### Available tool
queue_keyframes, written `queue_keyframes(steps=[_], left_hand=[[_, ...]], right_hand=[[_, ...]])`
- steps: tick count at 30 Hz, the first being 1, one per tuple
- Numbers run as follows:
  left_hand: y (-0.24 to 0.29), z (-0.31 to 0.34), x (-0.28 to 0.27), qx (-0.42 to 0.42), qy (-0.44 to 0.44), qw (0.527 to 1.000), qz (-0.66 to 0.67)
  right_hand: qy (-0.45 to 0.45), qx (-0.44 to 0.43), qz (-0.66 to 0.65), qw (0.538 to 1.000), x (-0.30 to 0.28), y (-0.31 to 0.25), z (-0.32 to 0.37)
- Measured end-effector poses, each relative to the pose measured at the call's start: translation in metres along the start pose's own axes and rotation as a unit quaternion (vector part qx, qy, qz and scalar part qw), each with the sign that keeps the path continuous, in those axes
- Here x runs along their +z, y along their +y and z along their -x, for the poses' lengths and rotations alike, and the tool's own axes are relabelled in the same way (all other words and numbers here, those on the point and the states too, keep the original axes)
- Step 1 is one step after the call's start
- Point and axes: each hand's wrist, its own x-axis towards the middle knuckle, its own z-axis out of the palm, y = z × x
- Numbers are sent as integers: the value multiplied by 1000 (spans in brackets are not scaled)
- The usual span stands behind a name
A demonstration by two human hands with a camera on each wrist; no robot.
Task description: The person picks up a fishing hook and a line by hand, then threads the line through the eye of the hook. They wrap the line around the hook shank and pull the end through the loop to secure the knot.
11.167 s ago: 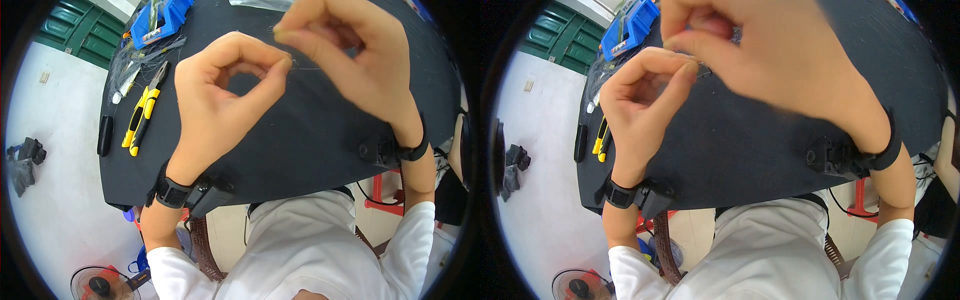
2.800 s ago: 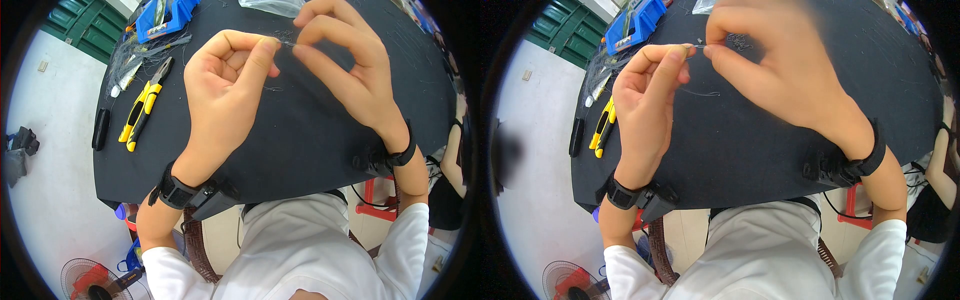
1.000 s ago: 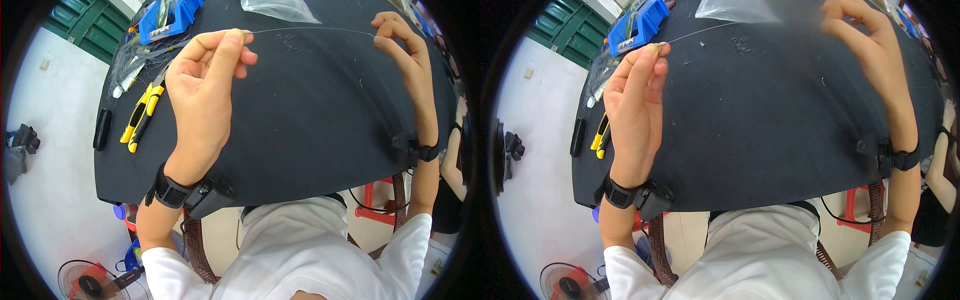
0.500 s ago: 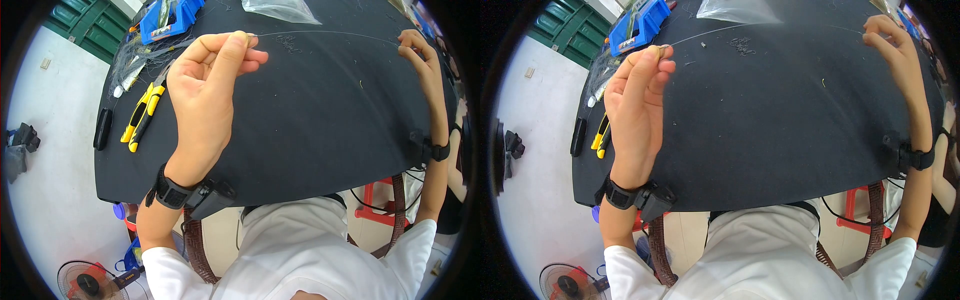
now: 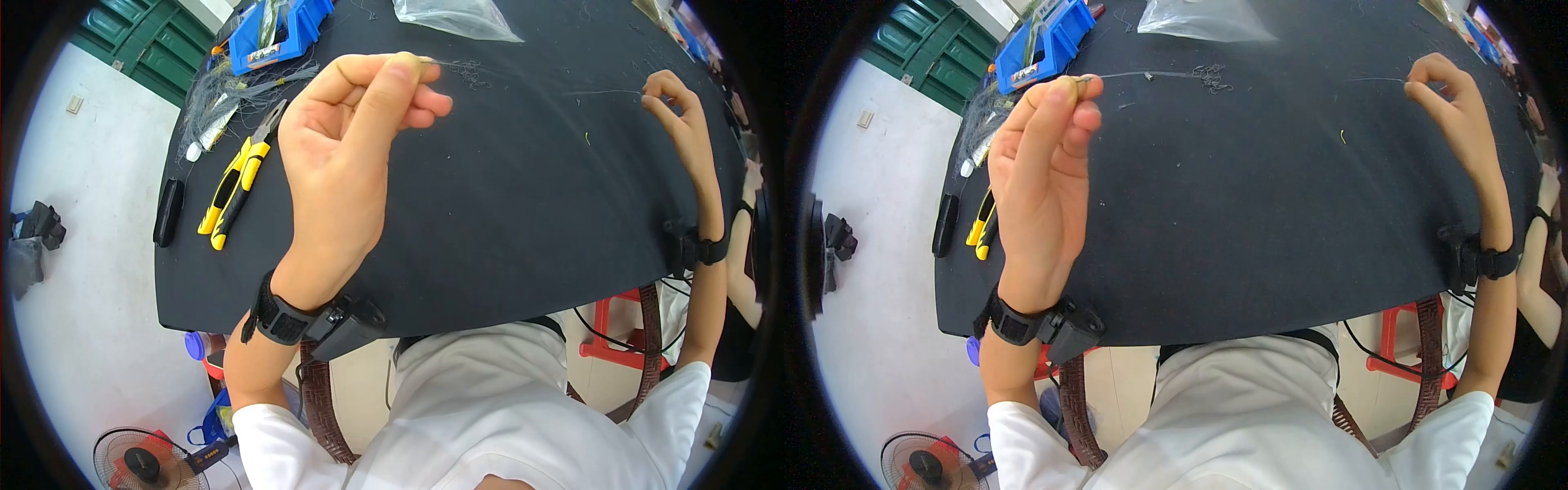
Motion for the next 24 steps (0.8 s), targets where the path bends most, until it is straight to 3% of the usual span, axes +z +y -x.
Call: queue_keyframes(steps=[11,12,15,18,20,23,24], left_hand=[[7,1,11,-32,-37,999,-18],[7,1,12,-33,-38,999,-19],[9,1,15,-36,-39,998,-19],[9,3,15,-39,-38,998,-14],[8,3,17,-39,-33,999,-16],[5,4,15,-44,-56,997,-12],[5,5,16,-46,-55,997,-16]], right_hand=[[-33,-172,41,984,15,-103,-9],[-19,-202,-40,978,20,-110,-12],[-50,-224,-99,968,8,-150,-20],[-51,-95,-361,926,11,-170,-18],[-139,-51,-492,858,-6,-183,-20],[-31,-108,-353,929,27,-187,-6],[-2,-145,-350,925,34,-185,-6]])
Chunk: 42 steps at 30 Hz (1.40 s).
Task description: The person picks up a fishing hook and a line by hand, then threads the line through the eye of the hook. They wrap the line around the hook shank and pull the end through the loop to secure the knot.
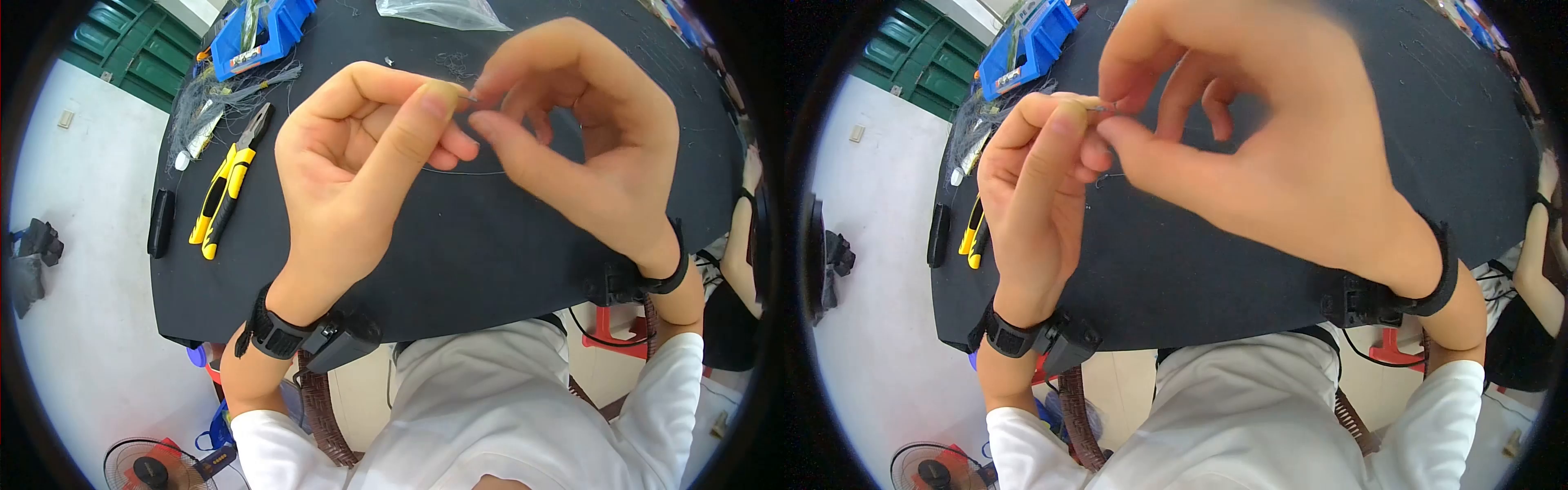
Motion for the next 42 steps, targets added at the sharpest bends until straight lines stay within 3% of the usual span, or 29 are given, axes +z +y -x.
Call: queue_keyframes(steps=[2,14,23,29,42], left_hand=[[0,1,2,-3,2,1000,-9],[1,1,1,0,5,1000,-4],[-1,2,1,0,8,1000,-15],[1,1,2,11,14,1000,-7],[2,1,3,-12,17,1000,17]], right_hand=[[30,-71,25,997,6,6,0],[37,-64,32,997,9,3,-2],[46,-145,138,979,9,0,-4],[77,29,-26,996,17,-4,0],[26,41,20,999,9,-1,3]])
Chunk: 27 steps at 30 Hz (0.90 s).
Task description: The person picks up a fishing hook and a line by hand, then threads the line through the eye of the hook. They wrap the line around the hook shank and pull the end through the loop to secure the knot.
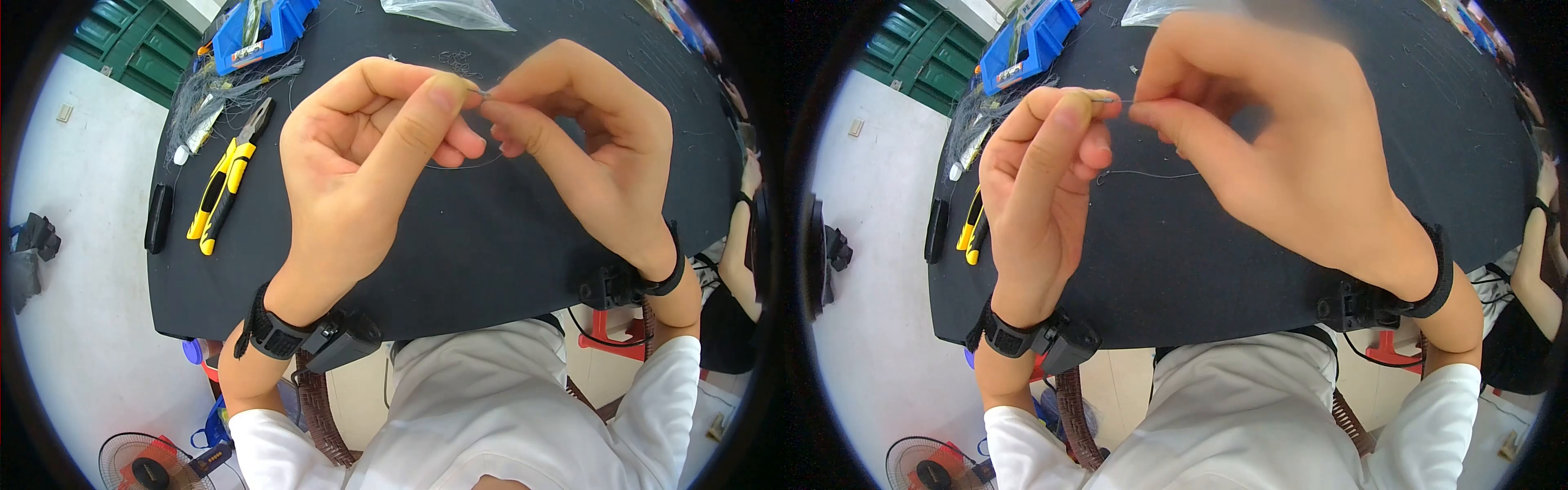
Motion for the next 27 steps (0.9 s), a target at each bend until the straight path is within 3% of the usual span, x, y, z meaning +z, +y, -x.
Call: queue_keyframes(steps=[11,14,17,20,27], left_hand=[[-1,-1,-5,8,-27,1000,-6],[-2,-3,-5,65,-18,996,-51],[0,-4,-5,103,-20,990,-90],[-1,-5,-4,134,-27,984,-113],[2,-4,-2,186,-57,965,-177]], right_hand=[[-16,-13,30,999,-6,-1,1],[17,-47,10,999,-3,7,0],[-16,92,-67,993,-6,-5,-1],[-30,109,-217,970,-4,-6,-3],[-1,97,-289,952,-2,-1,5]])
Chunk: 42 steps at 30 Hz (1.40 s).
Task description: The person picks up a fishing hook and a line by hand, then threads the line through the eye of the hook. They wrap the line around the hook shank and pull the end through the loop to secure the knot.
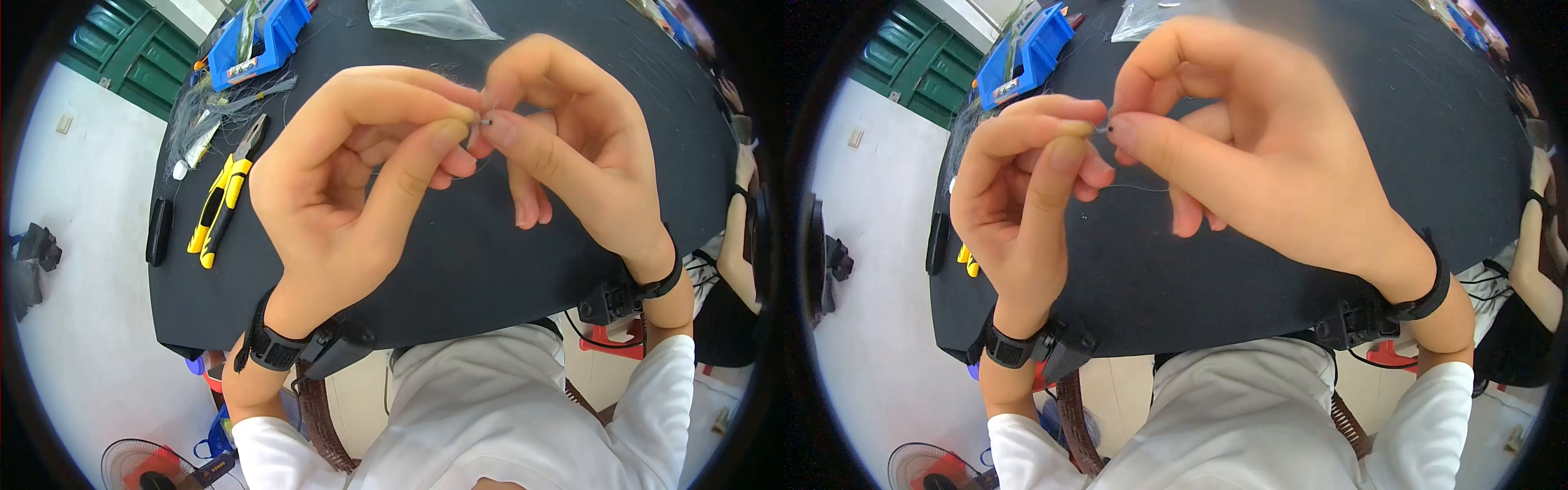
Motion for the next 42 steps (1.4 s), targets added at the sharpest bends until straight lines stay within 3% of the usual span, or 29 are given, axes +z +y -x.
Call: queue_keyframes(steps=[7,13,19,22,26,30,42], left_hand=[[-1,1,0,2,0,1000,-16],[-3,1,0,10,1,1000,-13],[-6,0,-1,12,2,999,-42],[-9,0,-1,18,9,999,-39],[-5,2,3,-57,56,997,-10],[-2,1,1,-108,37,993,-14],[-5,2,5,-95,7,995,6]], right_hand=[[-27,-66,79,994,-9,2,-2],[-71,-135,29,988,-14,14,-7],[-23,-178,149,972,-13,19,-6],[-22,-159,194,968,-12,7,-7],[-7,-120,196,973,-14,6,-7],[18,-95,199,975,-14,5,-7],[21,-56,199,978,-13,10,-5]])
